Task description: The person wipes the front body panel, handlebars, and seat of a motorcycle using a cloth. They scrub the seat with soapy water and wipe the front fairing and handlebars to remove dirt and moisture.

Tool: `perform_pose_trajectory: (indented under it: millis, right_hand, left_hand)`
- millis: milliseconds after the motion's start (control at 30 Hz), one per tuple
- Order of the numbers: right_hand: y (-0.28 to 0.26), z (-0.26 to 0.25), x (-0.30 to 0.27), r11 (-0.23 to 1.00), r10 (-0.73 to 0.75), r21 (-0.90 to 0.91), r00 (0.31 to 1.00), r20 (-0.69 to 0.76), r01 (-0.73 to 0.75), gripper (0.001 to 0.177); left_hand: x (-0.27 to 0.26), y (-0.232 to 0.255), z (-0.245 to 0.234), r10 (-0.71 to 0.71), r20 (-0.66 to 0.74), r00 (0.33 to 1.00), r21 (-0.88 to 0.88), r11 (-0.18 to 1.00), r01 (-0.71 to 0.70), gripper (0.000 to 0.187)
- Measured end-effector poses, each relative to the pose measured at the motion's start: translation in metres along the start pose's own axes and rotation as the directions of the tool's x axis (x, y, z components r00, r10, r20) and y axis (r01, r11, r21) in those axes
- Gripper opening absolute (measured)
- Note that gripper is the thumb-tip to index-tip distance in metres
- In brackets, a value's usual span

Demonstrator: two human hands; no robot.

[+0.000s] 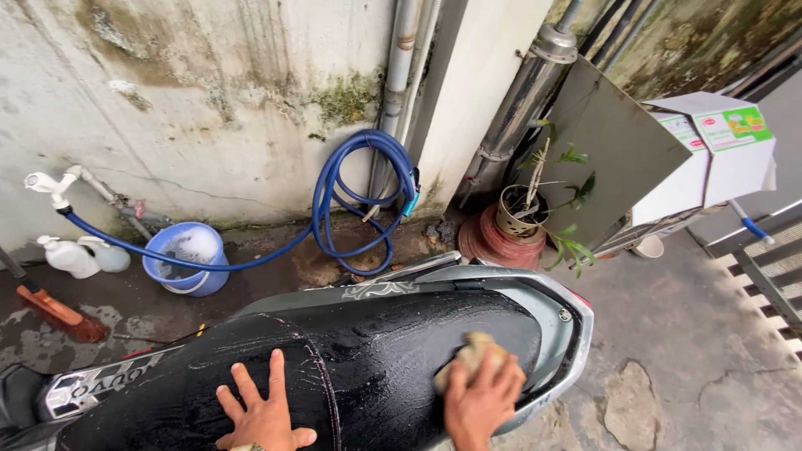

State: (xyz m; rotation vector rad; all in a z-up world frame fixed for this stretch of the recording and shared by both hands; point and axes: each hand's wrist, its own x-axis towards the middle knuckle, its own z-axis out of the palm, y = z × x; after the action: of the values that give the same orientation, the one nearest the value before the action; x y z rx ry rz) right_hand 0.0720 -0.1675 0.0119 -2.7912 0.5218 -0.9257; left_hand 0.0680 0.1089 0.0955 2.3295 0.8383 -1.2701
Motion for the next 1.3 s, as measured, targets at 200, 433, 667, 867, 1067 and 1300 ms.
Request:
perform_pose_trajectory:
  millis: [200, 433, 667, 867, 1067, 1300]
  right_hand:
    - [0.013, 0.009, 0.002, 0.985, 0.141, 0.069, 0.974, 0.176, -0.155, 0.056]
    - [0.026, -0.005, 0.030, 0.991, -0.135, 0.073, 0.913, 0.385, 0.116, 0.059]
    - [-0.029, -0.033, 0.068, 0.989, 0.081, 0.050, 0.785, 0.615, -0.142, 0.064]
    - [-0.062, -0.033, 0.089, 0.871, 0.427, -0.053, 0.701, 0.571, -0.488, 0.061]
    - [-0.079, -0.034, 0.095, 0.902, -0.379, 0.156, 0.564, 0.734, 0.403, 0.070]
    - [-0.072, -0.035, 0.085, 0.859, -0.505, 0.248, 0.665, 0.550, 0.447, 0.056]
  left_hand:
    - [0.002, -0.003, 0.000, -0.010, 0.017, 1.000, 0.019, 1.000, 0.010, 0.121]
    - [-0.001, 0.001, -0.002, -0.012, 0.027, 1.000, 0.006, 1.000, 0.012, 0.118]
    - [0.016, -0.005, 0.009, 0.033, -0.053, 0.998, -0.009, 0.999, -0.034, 0.125]
    - [0.006, -0.009, 0.007, 0.064, -0.061, 0.996, 0.013, 0.998, -0.063, 0.125]
    - [0.010, -0.009, 0.009, 0.049, -0.035, 0.998, 0.000, 0.999, -0.049, 0.124]
    - [0.004, -0.005, 0.005, 0.032, -0.051, 0.998, 0.037, 0.999, -0.030, 0.123]
